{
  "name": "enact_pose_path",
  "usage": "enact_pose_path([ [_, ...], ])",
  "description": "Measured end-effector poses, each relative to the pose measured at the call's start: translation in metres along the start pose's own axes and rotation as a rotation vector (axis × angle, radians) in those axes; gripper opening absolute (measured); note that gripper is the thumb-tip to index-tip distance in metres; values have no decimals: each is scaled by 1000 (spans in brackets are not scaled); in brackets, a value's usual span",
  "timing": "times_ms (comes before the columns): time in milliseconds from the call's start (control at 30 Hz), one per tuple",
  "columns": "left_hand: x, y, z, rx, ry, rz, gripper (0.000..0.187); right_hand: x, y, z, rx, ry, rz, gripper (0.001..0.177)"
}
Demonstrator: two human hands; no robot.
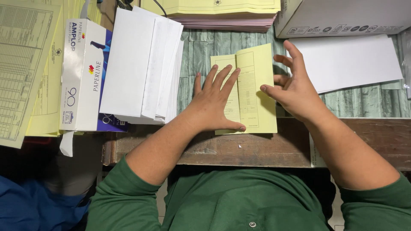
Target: Folding paper documents and inserting them into envelopes for mailing
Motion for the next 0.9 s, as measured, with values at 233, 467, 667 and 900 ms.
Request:
enact_pose_path([
  [233, -5, -15, 3, 236, 14, -176, 133, 30, -29, 8, 127, -69, 163, 79],
  [467, -45, -33, 5, 549, 83, -1021, 37, -25, -32, -8, 117, -655, -192, 22],
  [667, -60, -23, 11, 531, -85, -1247, 47, -6, 16, -6, -90, -564, -852, 31],
  [900, -26, -36, 5, 539, 61, -840, 27, -5, 26, -7, -320, -321, -1058, 41],
])
Point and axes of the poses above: each hand's wrist, its own z-axis towards the middle knuckle, its own y-axis out of the palm, x = y × z, the point moved 9 cm from there along z, towards the middle knuckle, and after that the axes turned 5 degrees about -z, right-handed, at the moved point
